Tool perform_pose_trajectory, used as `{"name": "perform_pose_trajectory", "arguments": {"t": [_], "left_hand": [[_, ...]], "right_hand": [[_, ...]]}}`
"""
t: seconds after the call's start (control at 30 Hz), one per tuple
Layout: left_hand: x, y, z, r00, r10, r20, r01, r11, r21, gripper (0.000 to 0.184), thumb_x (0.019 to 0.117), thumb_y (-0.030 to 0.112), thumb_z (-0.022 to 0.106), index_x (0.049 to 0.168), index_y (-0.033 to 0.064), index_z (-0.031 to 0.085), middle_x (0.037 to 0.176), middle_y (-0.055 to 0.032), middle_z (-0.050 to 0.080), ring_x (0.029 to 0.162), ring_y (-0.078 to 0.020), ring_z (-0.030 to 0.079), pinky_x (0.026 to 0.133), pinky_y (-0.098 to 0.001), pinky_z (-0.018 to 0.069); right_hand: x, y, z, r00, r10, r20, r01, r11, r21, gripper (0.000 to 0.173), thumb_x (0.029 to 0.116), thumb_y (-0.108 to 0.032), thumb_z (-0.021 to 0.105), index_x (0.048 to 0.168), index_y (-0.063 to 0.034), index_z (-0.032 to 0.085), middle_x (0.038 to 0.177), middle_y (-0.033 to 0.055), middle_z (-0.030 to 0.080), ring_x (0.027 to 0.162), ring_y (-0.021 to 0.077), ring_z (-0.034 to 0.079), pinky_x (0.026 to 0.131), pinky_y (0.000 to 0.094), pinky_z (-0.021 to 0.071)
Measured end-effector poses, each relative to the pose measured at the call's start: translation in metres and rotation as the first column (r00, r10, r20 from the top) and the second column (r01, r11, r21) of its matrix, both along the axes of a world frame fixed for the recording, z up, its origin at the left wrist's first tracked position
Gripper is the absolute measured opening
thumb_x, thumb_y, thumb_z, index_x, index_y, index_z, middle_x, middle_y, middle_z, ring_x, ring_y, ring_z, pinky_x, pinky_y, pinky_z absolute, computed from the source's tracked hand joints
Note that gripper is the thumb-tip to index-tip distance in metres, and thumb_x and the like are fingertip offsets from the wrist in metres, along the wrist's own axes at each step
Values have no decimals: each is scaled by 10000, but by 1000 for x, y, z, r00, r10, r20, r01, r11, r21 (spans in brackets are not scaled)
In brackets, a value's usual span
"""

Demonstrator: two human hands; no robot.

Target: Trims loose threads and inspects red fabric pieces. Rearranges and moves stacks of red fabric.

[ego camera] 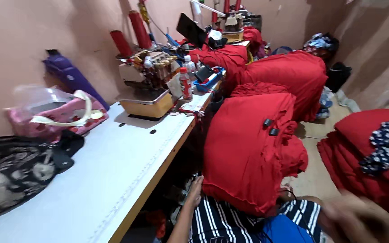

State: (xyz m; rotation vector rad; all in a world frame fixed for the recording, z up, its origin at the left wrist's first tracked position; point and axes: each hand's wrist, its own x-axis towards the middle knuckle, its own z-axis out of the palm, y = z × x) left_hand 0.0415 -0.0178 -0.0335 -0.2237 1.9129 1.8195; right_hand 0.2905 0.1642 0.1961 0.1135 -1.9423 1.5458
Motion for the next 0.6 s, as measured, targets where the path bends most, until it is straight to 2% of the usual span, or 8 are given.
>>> {"name": "perform_pose_trajectory", "arguments": {"t": [0.07, 0.13, 0.17, 0.3, 0.33, 0.43, 0.53, 0.6], "left_hand": [[-1, 2, 2, 1000, -8, 27, 7, 1000, 22, 469, 1124, 260, 354, 1474, -44, 422, 1434, -268, 502, 1273, -321, 528, 1050, -478, 443], [-5, 3, 6, 997, -23, 76, 19, 999, 43, 501, 1122, 328, 343, 1480, -15, 417, 1416, -238, 524, 1245, -297, 550, 1028, -467, 463], [-7, 4, 8, 994, -35, 102, 30, 998, 48, 520, 1117, 380, 337, 1463, 5, 438, 1380, -213, 553, 1207, -275, 571, 996, -457, 483], [-20, 6, 18, 982, -144, 123, 136, 988, 69, 594, 1096, 500, 286, 1477, 72, 445, 1405, -173, 550, 1253, -262, 554, 1018, -480, 472], [-21, 9, 24, 981, -160, 108, 154, 986, 67, 598, 1095, 510, 271, 1479, 87, 449, 1400, -165, 556, 1250, -257, 560, 1016, -482, 476], [-20, 14, 26, 984, -166, 69, 160, 984, 82, 614, 1094, 526, 232, 1513, 124, 431, 1431, -151, 555, 1279, -253, 560, 1041, -493, 471], [-11, 16, 21, 996, -90, 12, 87, 984, 154, 591, 1107, 486, 203, 1502, 116, 441, 1416, -114, 572, 1260, -194, 572, 1035, -431, 486], [-2, 16, 22, 1000, -11, -14, 14, 972, 236, 522, 1125, 397, 203, 1440, 86, 479, 1287, -89, 627, 1129, -138, 618, 941, -363, 529]], "right_hand": [[-38, 39, -52, 961, -175, 216, 212, 964, -161, 181, 1051, -184, 462, 1126, -114, 611, 767, -149, 590, 525, -85, 442, 465, 102, 386], [-58, 67, -96, 857, -245, 454, 366, 909, -199, 302, 1051, -161, 489, 1282, 21, 558, 848, -19, 573, 543, -5, 410, 492, 183, 364], [-64, 75, -113, 809, -241, 536, 405, 890, -211, 334, 1061, -183, 510, 1310, 36, 549, 878, 13, 588, 556, 10, 421, 506, 198, 371], [-81, 75, -155, 753, -62, 655, 398, 836, -378, 303, 1101, -311, 420, 1081, -46, 568, 618, -48, 477, 439, 19, 393, 419, 193, 367], [-84, 72, -160, 762, -41, 646, 371, 846, -383, 320, 1103, -306, 399, 1091, -41, 578, 611, -44, 479, 448, 26, 414, 427, 201, 384], [-85, 69, -158, 789, -4, 614, 249, 916, -315, 342, 1089, -193, 379, 1297, 32, 531, 864, 34, 585, 648, 50, 536, 597, 249, 482], [-84, 63, -146, 820, 47, 570, 169, 933, -319, 310, 1084, -105, 363, 1299, 63, 510, 929, 41, 610, 727, 29, 583, 676, 234, 522], [-84, 59, -137, 841, 74, 537, 139, 928, -345, 312, 1092, -86, 352, 1298, 81, 517, 997, 63, 628, 829, 33, 613, 776, 243, 542]]}}
